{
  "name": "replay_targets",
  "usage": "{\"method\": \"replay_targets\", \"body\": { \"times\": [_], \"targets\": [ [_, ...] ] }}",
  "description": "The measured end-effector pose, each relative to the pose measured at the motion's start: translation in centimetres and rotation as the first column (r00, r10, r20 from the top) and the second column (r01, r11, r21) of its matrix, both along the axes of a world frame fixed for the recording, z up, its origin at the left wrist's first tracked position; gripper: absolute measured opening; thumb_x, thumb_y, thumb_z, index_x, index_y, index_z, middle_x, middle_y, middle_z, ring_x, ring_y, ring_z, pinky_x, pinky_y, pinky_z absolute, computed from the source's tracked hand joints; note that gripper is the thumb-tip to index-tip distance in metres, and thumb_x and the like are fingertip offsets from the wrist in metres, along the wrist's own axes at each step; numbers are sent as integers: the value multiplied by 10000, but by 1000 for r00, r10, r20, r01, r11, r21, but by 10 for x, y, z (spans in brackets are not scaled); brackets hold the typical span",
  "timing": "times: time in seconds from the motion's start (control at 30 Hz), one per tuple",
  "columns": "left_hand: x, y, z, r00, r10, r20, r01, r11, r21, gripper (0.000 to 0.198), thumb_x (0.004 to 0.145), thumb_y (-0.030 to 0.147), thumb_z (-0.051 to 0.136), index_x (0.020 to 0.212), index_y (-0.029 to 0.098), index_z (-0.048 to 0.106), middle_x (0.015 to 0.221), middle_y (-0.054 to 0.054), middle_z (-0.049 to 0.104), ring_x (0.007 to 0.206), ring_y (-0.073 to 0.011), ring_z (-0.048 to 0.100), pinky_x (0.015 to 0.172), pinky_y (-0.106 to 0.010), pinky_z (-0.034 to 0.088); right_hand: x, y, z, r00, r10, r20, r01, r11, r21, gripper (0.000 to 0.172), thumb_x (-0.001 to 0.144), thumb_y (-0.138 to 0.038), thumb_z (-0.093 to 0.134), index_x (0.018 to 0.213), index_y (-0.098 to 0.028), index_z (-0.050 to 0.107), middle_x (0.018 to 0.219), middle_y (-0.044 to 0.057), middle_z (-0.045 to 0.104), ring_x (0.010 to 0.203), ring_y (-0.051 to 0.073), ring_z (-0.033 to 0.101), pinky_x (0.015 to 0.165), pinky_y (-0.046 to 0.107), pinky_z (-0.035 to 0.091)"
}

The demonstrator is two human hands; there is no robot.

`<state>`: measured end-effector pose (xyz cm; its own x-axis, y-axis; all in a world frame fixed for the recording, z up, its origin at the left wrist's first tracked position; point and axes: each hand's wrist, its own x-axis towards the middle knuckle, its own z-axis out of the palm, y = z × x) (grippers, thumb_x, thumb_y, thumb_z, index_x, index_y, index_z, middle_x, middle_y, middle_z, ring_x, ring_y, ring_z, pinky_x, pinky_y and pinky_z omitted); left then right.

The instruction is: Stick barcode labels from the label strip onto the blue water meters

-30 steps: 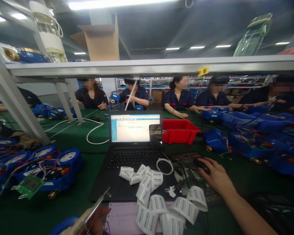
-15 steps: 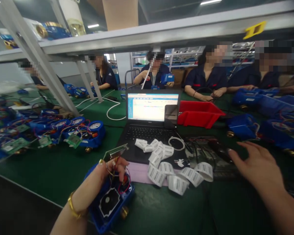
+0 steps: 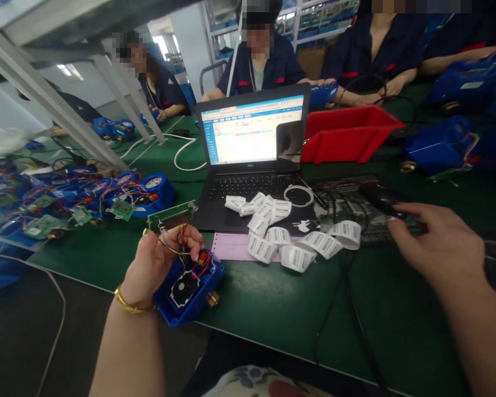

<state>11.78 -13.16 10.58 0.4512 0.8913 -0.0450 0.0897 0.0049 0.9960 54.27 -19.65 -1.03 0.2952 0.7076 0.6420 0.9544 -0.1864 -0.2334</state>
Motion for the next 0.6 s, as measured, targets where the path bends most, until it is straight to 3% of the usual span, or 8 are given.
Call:
{"method": "replay_targets", "body": {
  "times": [0.4,0.6],
  "targets": [
    [1,3,2,995,-12,-95,18,998,64,595,800,722,369,930,175,565,704,-27,538,720,-196,492,705,-289,417,2,-1,0,992,2,-125,-9,998,-57,444,821,-461,363,975,-138,627,1015,114,581,903,250,564,812,349,473],
    [-3,-2,2,960,-39,-277,74,991,115,549,691,541,693,1023,158,481,933,-64,559,823,-209,527,720,-279,430,10,0,-13,979,-52,-196,34,995,-95,456,732,-549,385,952,-225,618,996,87,591,795,275,592,710,407,508]
  ]
}}
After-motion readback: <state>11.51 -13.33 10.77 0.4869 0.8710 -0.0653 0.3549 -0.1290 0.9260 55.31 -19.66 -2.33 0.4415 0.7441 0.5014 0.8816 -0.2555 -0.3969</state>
